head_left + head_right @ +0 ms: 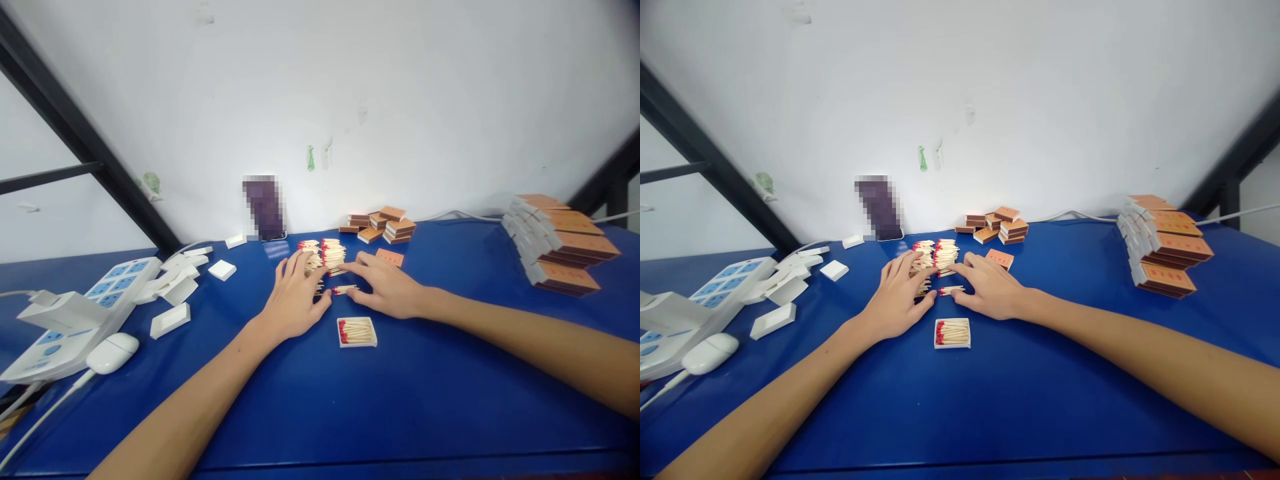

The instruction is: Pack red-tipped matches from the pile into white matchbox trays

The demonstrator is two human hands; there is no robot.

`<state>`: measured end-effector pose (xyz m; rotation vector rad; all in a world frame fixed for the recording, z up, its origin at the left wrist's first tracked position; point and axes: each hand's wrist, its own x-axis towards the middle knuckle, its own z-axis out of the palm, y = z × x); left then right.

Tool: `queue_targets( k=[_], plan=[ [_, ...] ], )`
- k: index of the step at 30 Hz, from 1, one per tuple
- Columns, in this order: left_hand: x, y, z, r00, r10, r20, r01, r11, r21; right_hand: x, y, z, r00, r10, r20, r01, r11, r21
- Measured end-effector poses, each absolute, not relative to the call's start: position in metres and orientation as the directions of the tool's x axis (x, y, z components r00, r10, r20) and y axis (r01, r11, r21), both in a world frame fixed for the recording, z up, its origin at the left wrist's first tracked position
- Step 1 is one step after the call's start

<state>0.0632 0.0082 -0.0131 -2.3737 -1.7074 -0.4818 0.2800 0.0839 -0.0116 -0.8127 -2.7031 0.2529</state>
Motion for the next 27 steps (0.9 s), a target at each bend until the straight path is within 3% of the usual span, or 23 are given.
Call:
queue_targets(
  k=[27],
  plan=[
    [0.0629, 0.0081, -0.0128, 0.303, 0.882, 0.360, 0.937, -0.345, 0.060, 0.2812, 0.0835, -0.0104, -0.804, 0.550, 0.226, 0.493, 0.829, -0.263]
  ],
)
